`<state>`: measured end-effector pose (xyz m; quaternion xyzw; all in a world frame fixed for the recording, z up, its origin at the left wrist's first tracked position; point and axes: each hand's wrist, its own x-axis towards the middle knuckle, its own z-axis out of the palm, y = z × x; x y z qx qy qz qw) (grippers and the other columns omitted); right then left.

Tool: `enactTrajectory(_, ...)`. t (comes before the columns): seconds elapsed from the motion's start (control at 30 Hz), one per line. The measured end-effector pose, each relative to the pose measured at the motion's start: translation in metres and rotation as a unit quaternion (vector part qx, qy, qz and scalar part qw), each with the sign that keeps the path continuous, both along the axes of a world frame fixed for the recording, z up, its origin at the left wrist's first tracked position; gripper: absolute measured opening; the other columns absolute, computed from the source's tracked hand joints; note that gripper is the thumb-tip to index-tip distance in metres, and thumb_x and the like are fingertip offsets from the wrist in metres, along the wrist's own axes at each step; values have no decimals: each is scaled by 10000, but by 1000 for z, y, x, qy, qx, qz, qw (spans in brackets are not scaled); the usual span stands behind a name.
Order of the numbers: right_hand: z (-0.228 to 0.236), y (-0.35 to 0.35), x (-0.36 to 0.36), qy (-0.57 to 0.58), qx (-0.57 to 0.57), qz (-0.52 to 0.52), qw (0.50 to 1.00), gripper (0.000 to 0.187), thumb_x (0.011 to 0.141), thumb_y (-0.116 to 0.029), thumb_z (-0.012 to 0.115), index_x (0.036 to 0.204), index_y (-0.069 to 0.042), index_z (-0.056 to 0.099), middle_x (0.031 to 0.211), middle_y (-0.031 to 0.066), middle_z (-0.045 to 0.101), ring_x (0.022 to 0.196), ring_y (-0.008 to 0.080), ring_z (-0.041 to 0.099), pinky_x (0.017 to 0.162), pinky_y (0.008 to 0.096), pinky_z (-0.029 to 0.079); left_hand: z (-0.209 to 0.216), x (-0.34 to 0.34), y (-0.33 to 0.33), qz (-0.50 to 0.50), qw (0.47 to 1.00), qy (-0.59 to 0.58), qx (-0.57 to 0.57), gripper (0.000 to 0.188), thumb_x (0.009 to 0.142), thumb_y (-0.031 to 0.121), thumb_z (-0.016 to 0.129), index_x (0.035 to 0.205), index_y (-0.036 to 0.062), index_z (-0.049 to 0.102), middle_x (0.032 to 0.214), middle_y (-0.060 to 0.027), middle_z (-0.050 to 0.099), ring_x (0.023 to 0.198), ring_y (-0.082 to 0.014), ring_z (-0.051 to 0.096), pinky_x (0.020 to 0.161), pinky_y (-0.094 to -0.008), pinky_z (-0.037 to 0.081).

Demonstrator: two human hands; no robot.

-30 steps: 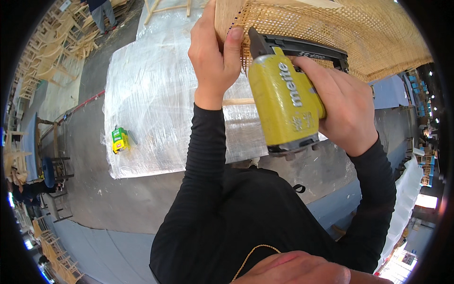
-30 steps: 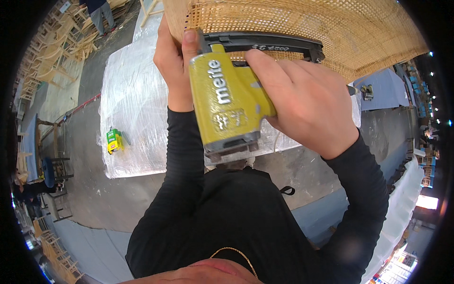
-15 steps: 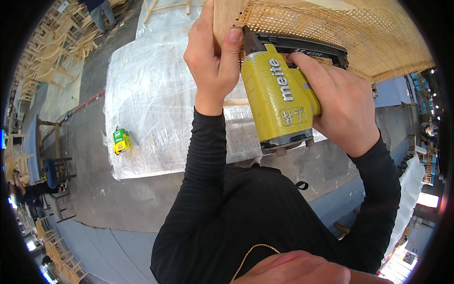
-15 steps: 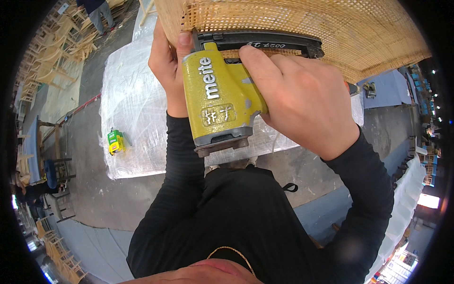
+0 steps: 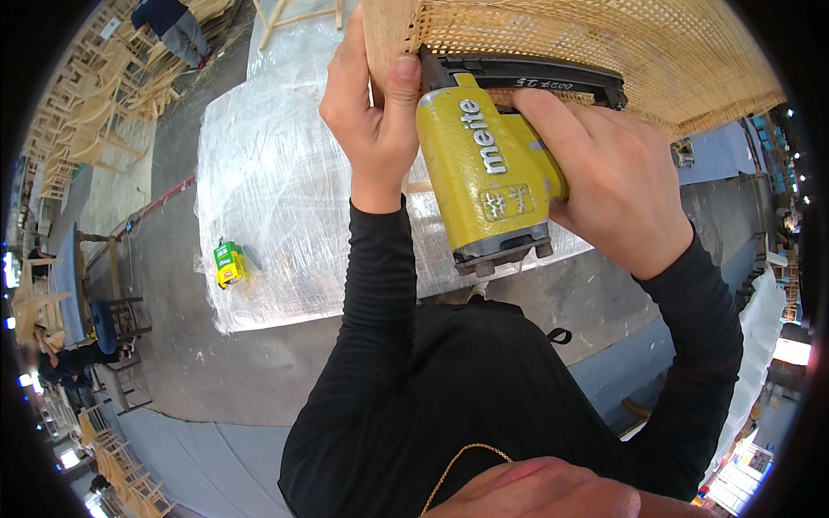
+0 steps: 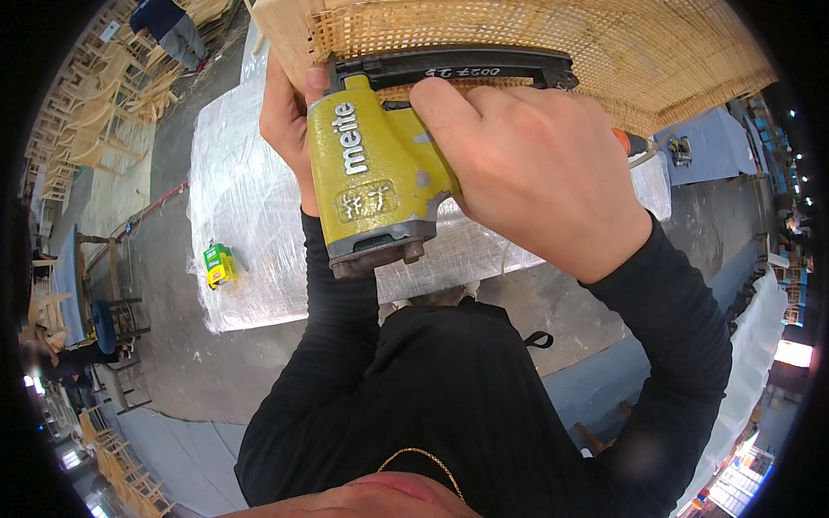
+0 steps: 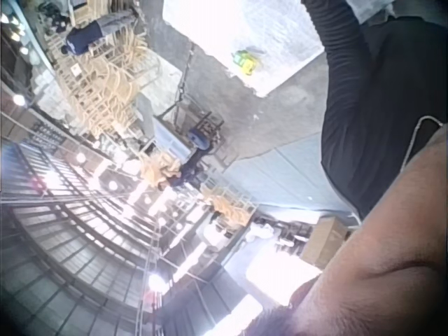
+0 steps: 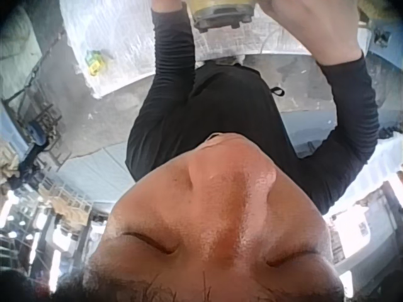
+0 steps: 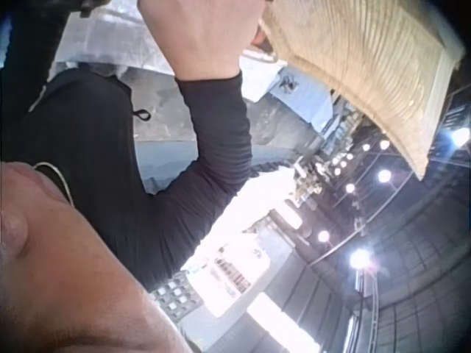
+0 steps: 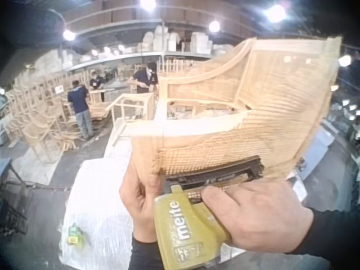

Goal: The person uses a pneumatic staple gun to attach woven cane webbing to the underside of a wooden chair frame. They pull the webbing taut, staple it along the frame's edge, and use a screwdriver to adjust the material. The chair is flipped to work on different sides.

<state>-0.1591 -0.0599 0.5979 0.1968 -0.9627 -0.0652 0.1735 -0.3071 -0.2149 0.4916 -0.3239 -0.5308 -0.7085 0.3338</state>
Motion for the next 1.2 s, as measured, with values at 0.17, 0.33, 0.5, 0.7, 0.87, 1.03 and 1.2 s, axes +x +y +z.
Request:
enactTrajectory(0.17,-1,4,0,11,0,22,1000,804,632,-116,888,1375,-76,583,986,112,728,853,312,709,724,412,548,-2,-1,1,5,1000,3,1,556,1056,273,608,1442,-117,525,1317,-225,673,1196,-283,643,1049,-388,476)
enactTrajectory(0.33,1,12,10,41,7,46,998,728,654,-100,875,1334,-52,621,1011,122,741,859,320,718,729,397,557,-3,-3,1,9,1000,3,-2,549,1049,267,618,1441,-107,533,1299,-217,682,1175,-278,648,1039,-385,478)
enactTrajectory(0.5,10,13,6,75,18,51,996,686,674,-93,866,1319,-38,637,1048,134,753,872,321,732,728,384,566,-5,-4,1,15,1000,7,-2,543,1041,261,628,1440,-97,542,1281,-209,690,1155,-273,652,1029,-382,479)
enactTrajectory(0.7,18,9,1,94,21,52,994,630,710,-93,847,1303,-32,645,1072,142,758,866,315,739,730,377,571,-5,-5,-1,23,1000,9,-2,536,1032,254,641,1438,-84,552,1259,-199,700,1130,-266,657,1017,-379,481)
enactTrajectory(0.87,21,4,0,104,21,54,993,596,731,-103,836,1291,-27,648,1066,144,758,857,314,740,730,372,573,-6,-6,-1,29,1000,10,-2,531,1024,248,651,1437,-74,560,1241,-190,709,1110,-261,662,1007,-376,482)
enactTrajectory(1.03,25,2,0,91,11,52,994,579,749,-98,820,1297,-33,641,1046,152,754,858,321,737,726,371,570,-7,-5,-2,37,999,11,-7,526,1016,242,661,1435,-63,568,1223,-182,717,1089,-256,666,998,-374,484)
enactTrajectory(1.2,31,0,-1,46,13,22,999,570,755,-90,812,1296,-52,637,1009,151,743,809,329,716,692,385,551,-12,-7,-3,64,998,17,-21,523,1008,235,671,1434,-53,577,1205,-174,725,1068,-251,670,988,-371,485)
